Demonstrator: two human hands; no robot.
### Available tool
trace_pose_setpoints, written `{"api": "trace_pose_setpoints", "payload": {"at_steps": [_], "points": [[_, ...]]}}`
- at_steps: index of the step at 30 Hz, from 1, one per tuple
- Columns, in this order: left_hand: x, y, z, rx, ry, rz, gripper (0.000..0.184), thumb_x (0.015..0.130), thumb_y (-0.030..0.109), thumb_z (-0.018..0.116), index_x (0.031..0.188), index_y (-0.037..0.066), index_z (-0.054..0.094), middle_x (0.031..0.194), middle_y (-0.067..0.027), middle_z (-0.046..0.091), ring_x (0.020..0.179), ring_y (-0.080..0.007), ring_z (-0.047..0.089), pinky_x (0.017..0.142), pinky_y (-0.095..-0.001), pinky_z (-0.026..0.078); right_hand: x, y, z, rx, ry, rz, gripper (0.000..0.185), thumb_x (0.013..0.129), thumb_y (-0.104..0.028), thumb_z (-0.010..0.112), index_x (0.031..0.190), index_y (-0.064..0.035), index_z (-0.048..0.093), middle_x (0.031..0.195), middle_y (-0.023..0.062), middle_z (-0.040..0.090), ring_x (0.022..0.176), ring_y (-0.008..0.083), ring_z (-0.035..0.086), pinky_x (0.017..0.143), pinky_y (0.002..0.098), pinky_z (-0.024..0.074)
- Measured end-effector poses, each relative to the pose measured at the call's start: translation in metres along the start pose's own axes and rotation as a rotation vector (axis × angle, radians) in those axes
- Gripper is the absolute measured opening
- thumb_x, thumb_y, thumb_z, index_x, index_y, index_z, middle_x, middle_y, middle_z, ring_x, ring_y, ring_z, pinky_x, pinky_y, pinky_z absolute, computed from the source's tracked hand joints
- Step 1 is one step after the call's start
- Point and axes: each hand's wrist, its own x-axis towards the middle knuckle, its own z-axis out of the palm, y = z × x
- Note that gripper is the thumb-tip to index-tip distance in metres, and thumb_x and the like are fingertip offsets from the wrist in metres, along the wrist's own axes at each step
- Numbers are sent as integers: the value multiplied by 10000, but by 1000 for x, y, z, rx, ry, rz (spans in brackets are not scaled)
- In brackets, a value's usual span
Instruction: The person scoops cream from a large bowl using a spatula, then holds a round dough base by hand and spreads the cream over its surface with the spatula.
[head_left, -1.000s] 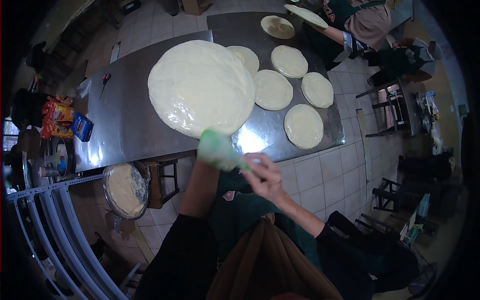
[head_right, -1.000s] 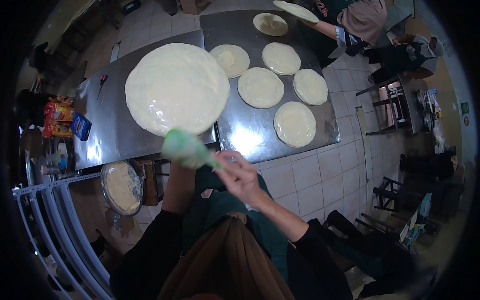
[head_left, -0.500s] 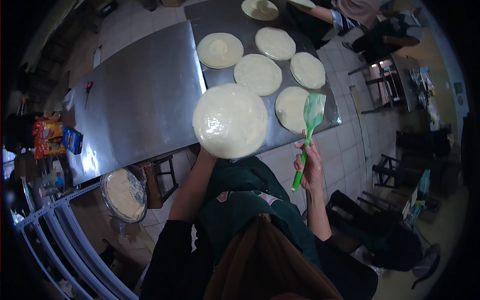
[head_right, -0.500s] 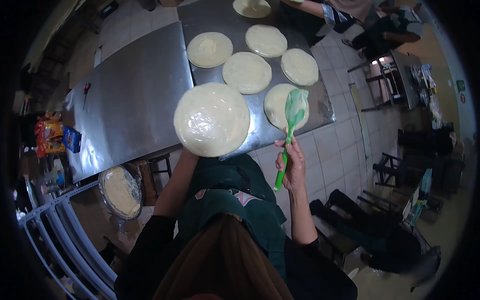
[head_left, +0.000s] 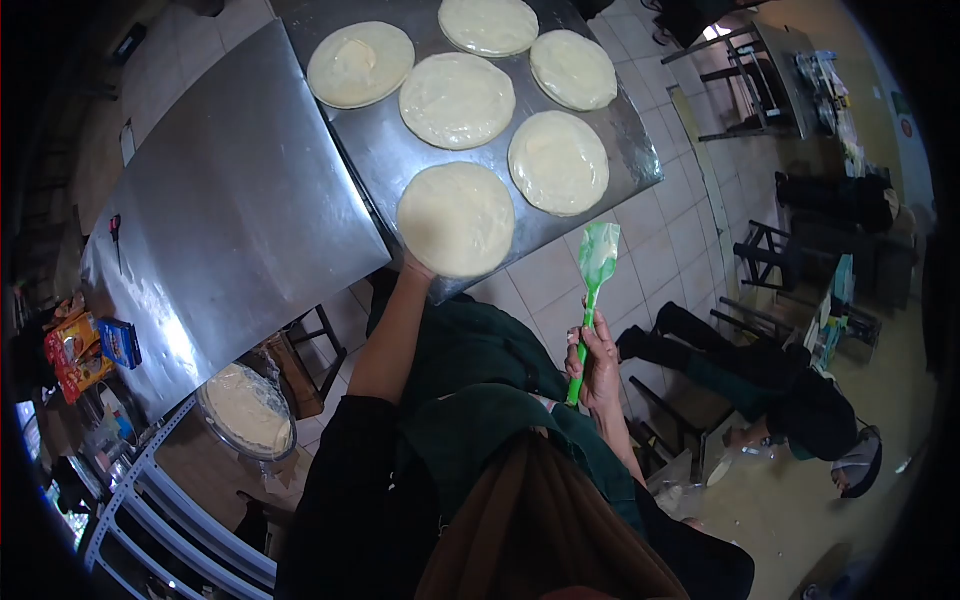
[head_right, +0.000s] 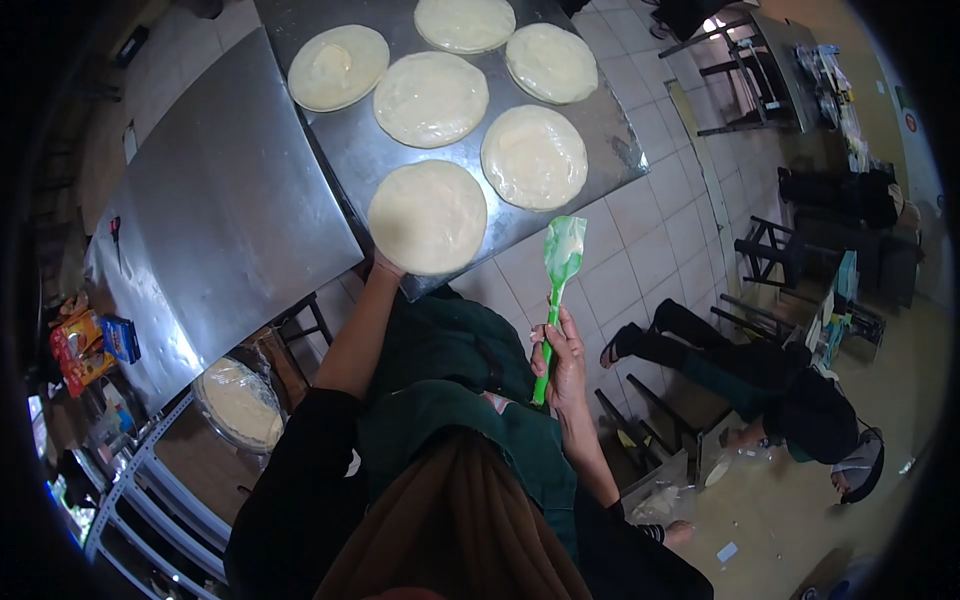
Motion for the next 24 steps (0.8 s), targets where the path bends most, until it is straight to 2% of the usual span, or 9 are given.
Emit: {"api": "trace_pose_setpoints", "payload": {"at_steps": [2,5,7,9,15,18,20,22,24], "points": [[-9,7,-5,115,154,28,457,969,334,364,1331,56,392,1322,-138,479,1192,-290,488,977,-489,426,0,2,-3,18,28,-3,415,941,-111,480,1339,-90,363,831,78,562,433,79,431,383,198,347],[-33,-1,45,222,470,20,413,966,267,369,1284,7,415,1296,-166,486,1177,-298,497,984,-481,410,7,4,-8,36,49,-28,420,938,-116,490,1338,-86,364,823,76,565,426,77,428,374,194,340],[-72,-3,69,302,994,-59,476,956,297,385,1333,6,367,1346,-176,433,1221,-321,455,1012,-489,372,14,5,-12,10,60,-56,426,937,-121,497,1339,-81,361,815,73,567,420,76,426,367,190,332],[-104,-10,102,613,1081,-15,478,954,295,378,1334,7,373,1360,-154,427,1218,-320,458,1020,-447,367,28,4,-10,-86,85,-98,400,946,-147,497,1322,-63,392,790,61,567,404,65,414,356,187,316],[-86,41,176,715,616,164,490,957,293,378,1353,6,349,1397,-145,390,1294,-302,371,1080,-428,301,85,-3,30,-611,99,-224,356,945,-117,503,1290,-35,474,776,40,594,427,30,395,377,178,295],[-26,86,180,735,560,283,485,969,269,367,1382,22,311,1464,-126,290,1322,-290,315,1075,-431,294,138,-2,65,-822,-41,-336,362,925,-95,527,1278,-18,502,869,63,635,588,59,514,521,203,411],[18,108,180,750,602,328,516,958,277,386,1385,9,279,1474,-134,252,1345,-285,273,1077,-437,302,188,8,92,-920,-156,-656,357,911,-84,538,1264,-31,522,953,111,655,721,116,587,650,242,465],[59,124,179,748,675,366,551,946,279,407,1395,5,241,1490,-133,194,1362,-279,234,1073,-440,309,208,-12,149,-1074,-143,-465,355,895,-88,536,1250,-69,546,1036,157,657,833,195,645,757,295,488],[91,135,178,736,789,388,593,932,274,429,1410,11,197,1512,-123,118,1373,-270,198,1062,-439,316,255,-4,181,-1154,-180,-662,373,872,-93,528,1242,-106,560,978,180,654,816,274,659,748,346,496]]}}
